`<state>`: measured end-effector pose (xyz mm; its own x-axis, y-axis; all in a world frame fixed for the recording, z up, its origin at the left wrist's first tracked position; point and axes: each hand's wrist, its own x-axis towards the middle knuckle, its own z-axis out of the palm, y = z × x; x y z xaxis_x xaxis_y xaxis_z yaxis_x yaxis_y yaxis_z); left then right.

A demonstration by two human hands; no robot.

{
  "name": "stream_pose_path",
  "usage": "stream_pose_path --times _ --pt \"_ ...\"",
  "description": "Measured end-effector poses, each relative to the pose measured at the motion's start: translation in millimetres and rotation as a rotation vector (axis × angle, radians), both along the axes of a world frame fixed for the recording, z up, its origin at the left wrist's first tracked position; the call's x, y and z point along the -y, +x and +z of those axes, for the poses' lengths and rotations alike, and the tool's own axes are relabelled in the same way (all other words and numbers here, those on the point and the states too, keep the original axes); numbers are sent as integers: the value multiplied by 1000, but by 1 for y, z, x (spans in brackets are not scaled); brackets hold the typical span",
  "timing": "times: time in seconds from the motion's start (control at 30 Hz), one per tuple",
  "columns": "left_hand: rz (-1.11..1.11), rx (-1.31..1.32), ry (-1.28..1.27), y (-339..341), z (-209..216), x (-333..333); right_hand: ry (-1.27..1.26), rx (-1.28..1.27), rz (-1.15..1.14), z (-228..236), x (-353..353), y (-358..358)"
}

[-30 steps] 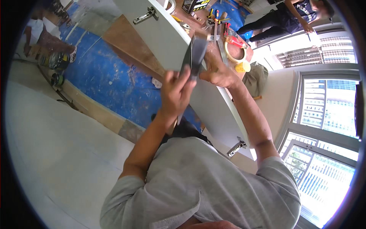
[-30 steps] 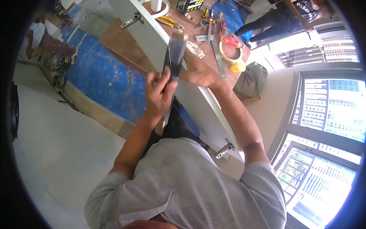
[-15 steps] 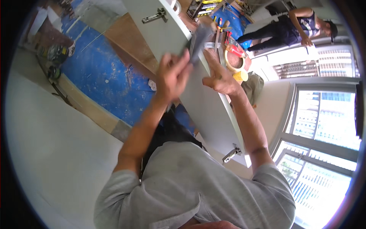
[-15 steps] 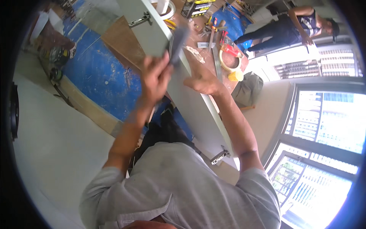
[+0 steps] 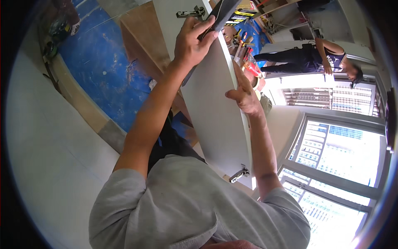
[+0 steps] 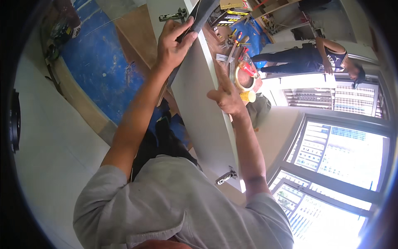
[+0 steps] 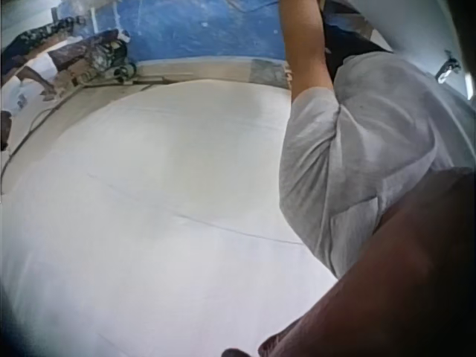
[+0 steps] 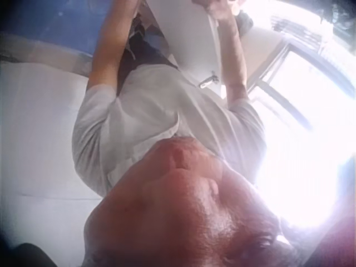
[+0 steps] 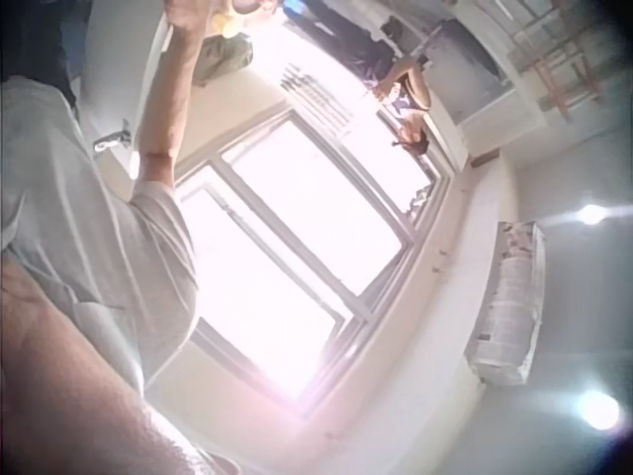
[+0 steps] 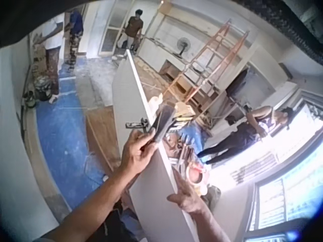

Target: The person sands the edge of a white board using a sanding block, then wipes the surface and continues sanding the edge.

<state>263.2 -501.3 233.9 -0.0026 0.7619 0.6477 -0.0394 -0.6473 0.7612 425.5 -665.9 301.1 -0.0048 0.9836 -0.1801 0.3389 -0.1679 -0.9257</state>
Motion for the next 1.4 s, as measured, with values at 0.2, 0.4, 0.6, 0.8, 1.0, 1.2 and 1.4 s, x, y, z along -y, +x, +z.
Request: stream_pose_path --times 0.2,0.4,0.6,0.8,1.0,1.2,1.4 --pt "-177 154 63 -8 -21 113 74 49 -33 6 0 -3" --pt "105 -5 -139 8 12 -8 -52 44 6 12 -2 -4" --pt "56 -94 -84 -8 -5 68 -1 64 -33 10 0 -3" --pt "228 -85 -200 17 21 21 23 94 20 1 2 0" --pt "249 3 -208 23 21 -3 -1 90 3 8 2 -9" --pt "155 2 -266 21 13 34 17 180 40 9 1 -7" --pt "284 -46 -261 27 24 -4 36 159 40 2 1 -4"
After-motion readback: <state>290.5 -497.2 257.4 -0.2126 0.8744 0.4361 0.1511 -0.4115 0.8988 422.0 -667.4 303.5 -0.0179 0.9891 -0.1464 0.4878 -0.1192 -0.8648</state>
